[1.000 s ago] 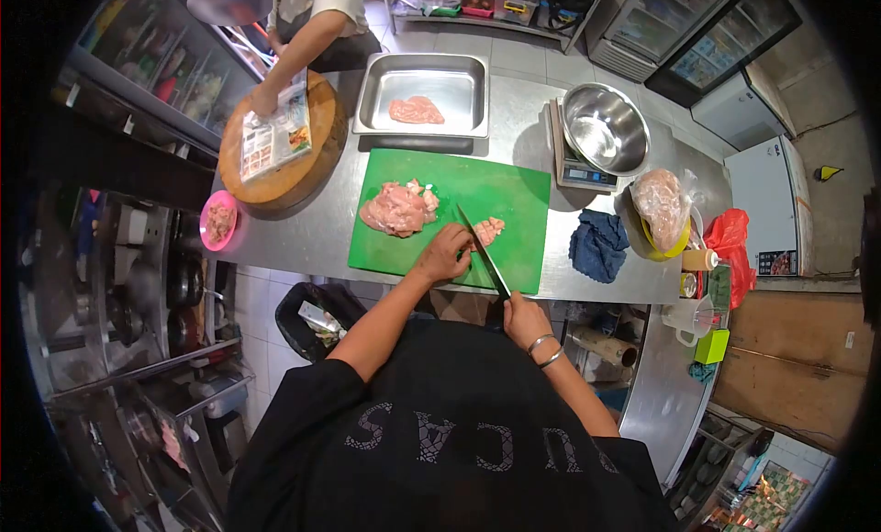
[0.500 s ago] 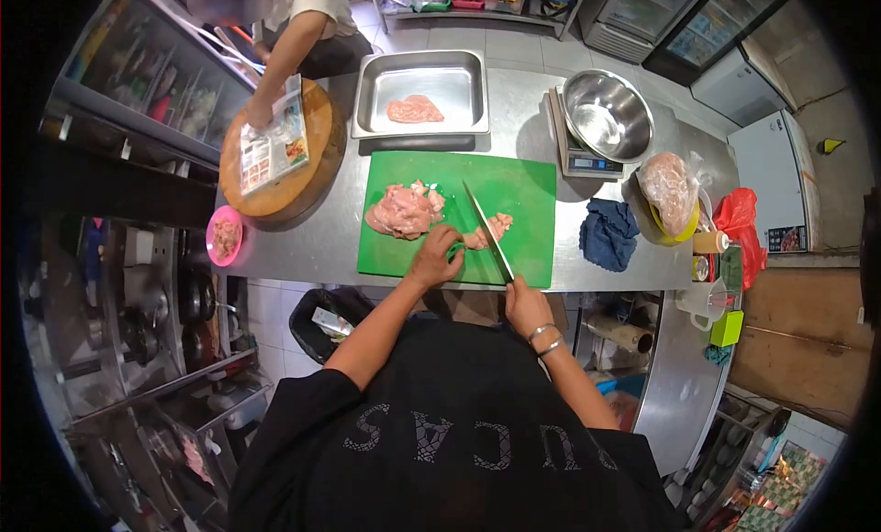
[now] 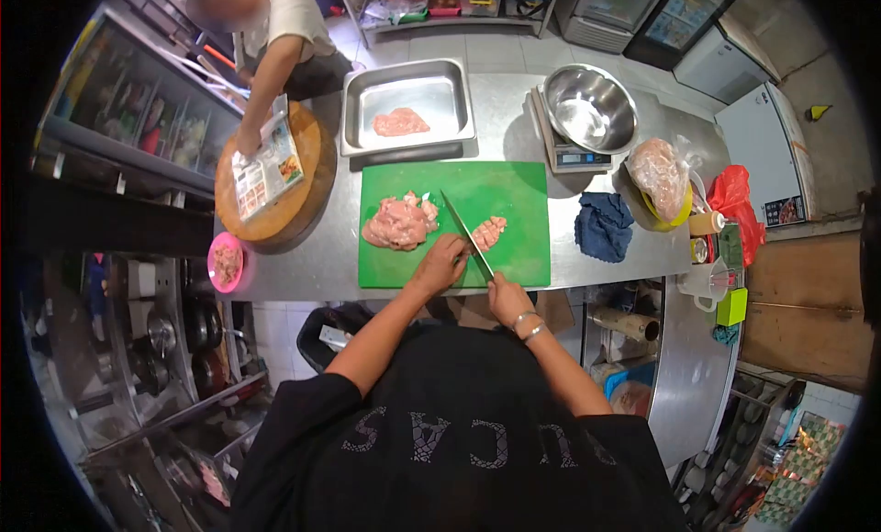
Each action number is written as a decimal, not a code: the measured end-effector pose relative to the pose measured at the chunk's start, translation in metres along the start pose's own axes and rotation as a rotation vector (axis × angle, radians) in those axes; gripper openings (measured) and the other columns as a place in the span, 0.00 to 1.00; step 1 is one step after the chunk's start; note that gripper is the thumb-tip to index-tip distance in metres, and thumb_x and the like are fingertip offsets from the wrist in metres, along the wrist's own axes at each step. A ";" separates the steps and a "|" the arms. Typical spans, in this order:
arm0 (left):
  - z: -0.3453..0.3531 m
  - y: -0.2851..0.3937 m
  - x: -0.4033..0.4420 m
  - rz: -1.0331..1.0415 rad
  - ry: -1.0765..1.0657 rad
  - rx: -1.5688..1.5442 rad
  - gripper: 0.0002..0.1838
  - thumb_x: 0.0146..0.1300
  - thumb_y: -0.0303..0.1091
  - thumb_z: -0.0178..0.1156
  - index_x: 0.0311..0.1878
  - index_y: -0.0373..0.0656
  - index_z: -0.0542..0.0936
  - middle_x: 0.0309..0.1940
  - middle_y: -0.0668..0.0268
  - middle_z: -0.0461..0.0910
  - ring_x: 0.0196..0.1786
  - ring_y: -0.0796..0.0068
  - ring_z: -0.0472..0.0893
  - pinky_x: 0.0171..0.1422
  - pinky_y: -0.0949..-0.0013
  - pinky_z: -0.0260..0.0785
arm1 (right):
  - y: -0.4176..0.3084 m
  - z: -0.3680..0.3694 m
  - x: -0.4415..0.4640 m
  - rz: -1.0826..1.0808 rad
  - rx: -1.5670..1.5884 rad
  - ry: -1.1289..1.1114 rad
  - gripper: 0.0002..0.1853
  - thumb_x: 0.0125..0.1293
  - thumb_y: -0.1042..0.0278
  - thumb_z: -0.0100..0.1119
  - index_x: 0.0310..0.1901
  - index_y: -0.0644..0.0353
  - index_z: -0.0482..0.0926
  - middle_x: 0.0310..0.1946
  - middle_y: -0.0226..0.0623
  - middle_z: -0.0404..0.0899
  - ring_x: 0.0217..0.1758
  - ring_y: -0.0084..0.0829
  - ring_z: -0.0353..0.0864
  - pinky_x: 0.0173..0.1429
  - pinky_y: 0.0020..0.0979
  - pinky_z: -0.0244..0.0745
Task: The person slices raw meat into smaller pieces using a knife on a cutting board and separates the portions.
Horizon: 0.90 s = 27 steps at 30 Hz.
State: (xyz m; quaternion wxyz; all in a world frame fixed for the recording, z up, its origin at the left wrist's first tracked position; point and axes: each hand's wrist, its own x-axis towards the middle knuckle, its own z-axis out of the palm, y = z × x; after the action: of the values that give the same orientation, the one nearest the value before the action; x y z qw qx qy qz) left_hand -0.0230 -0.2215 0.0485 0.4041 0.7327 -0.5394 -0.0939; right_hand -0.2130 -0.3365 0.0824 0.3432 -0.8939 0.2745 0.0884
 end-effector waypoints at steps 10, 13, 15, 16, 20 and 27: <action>0.037 0.025 0.022 -0.379 0.019 0.075 0.48 0.52 0.24 0.74 0.76 0.33 0.62 0.58 0.46 0.70 0.62 0.44 0.71 0.67 0.52 0.68 | 0.065 -0.041 -0.014 0.074 -0.300 0.265 0.09 0.77 0.62 0.48 0.43 0.58 0.73 0.26 0.53 0.83 0.29 0.58 0.84 0.34 0.55 0.79; 0.051 0.022 0.032 -0.367 0.095 0.060 0.45 0.53 0.25 0.74 0.75 0.32 0.64 0.57 0.46 0.72 0.60 0.45 0.74 0.65 0.54 0.69 | 0.060 -0.036 -0.013 0.040 -0.237 0.158 0.10 0.76 0.62 0.50 0.42 0.60 0.73 0.26 0.54 0.82 0.31 0.59 0.84 0.36 0.55 0.79; 0.057 0.024 0.036 -0.377 0.146 -0.003 0.43 0.53 0.25 0.74 0.74 0.33 0.67 0.57 0.48 0.73 0.59 0.47 0.75 0.64 0.55 0.71 | 0.057 -0.031 -0.012 0.030 -0.179 0.060 0.11 0.76 0.62 0.51 0.41 0.61 0.73 0.27 0.55 0.82 0.32 0.59 0.84 0.37 0.55 0.79; 0.059 0.026 0.035 -0.391 0.194 -0.071 0.42 0.53 0.25 0.73 0.73 0.34 0.69 0.57 0.49 0.75 0.58 0.49 0.76 0.63 0.56 0.72 | 0.058 -0.027 -0.012 -0.037 -0.019 0.085 0.12 0.75 0.61 0.53 0.40 0.63 0.73 0.27 0.56 0.82 0.33 0.60 0.83 0.38 0.54 0.78; 0.059 0.036 0.041 -0.403 0.229 -0.117 0.36 0.54 0.25 0.74 0.69 0.38 0.76 0.56 0.52 0.77 0.55 0.55 0.80 0.59 0.59 0.75 | 0.061 -0.037 -0.009 -0.038 0.217 0.081 0.16 0.75 0.59 0.57 0.35 0.65 0.75 0.26 0.55 0.80 0.32 0.57 0.82 0.38 0.50 0.75; 0.011 0.118 0.183 -0.219 0.309 -0.282 0.30 0.58 0.33 0.75 0.65 0.39 0.80 0.52 0.56 0.81 0.52 0.62 0.82 0.57 0.62 0.77 | 0.026 -0.154 -0.033 0.063 0.320 0.338 0.16 0.77 0.56 0.54 0.38 0.63 0.74 0.25 0.58 0.79 0.31 0.64 0.80 0.34 0.54 0.72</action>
State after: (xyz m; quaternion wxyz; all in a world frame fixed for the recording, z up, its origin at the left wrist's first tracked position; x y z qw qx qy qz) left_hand -0.0405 -0.3965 0.1779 0.5677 0.7287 -0.3701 -0.0985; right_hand -0.2599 -0.4403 0.1941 0.4269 -0.8211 0.3665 -0.0964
